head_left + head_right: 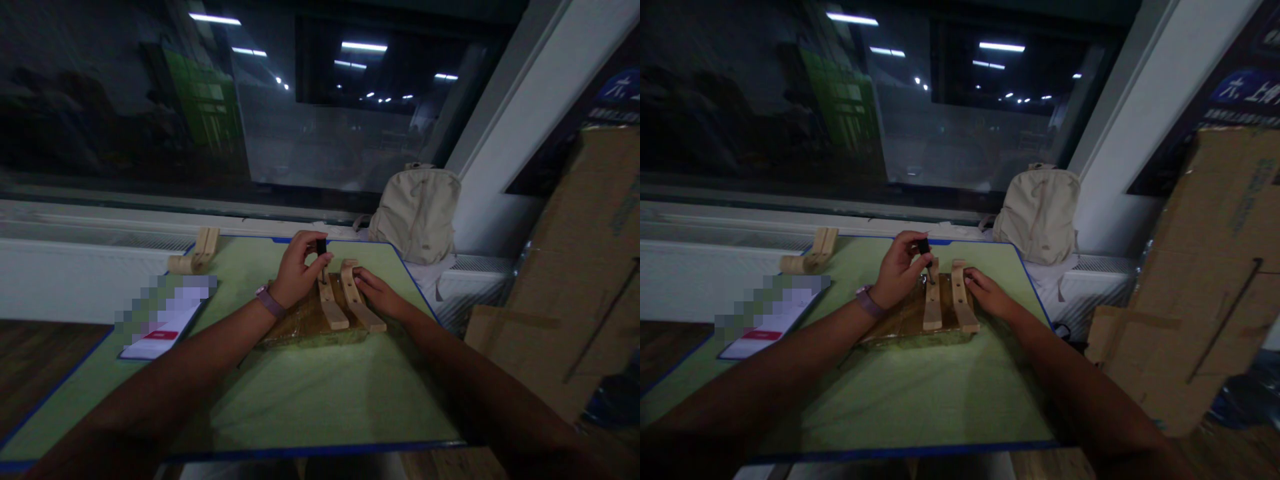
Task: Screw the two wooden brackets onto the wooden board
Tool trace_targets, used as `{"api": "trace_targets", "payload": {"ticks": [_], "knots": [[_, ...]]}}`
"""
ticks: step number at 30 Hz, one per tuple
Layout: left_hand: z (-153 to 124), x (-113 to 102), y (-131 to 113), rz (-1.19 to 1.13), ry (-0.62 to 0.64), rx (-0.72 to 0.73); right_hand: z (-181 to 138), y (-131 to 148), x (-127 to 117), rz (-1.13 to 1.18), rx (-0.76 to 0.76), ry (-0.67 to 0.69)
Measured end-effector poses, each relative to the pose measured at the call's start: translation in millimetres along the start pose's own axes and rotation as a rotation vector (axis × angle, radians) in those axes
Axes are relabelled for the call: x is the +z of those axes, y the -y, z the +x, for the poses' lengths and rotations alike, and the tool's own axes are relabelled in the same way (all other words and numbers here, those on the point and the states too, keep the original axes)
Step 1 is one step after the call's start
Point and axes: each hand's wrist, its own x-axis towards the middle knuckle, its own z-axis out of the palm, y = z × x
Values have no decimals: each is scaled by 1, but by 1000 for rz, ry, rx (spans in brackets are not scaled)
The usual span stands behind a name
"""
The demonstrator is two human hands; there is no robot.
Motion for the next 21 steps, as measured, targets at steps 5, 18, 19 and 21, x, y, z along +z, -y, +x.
{"api": "trace_targets", "payload": {"ticks": [5, 18, 19, 21], "knots": [[0, 0, 0, 19, -39, -51, 0, -3, -1, -11, 8, -6], [2, -2, -1, 101, -46, 14, 0, 0, -1, 1, 0, 9], [2, -2, -2, 109, -51, 6, 0, 0, -1, -3, 1, 7], [1, -2, -3, 83, -41, -31, 0, -1, -1, -9, 5, 4]]}}
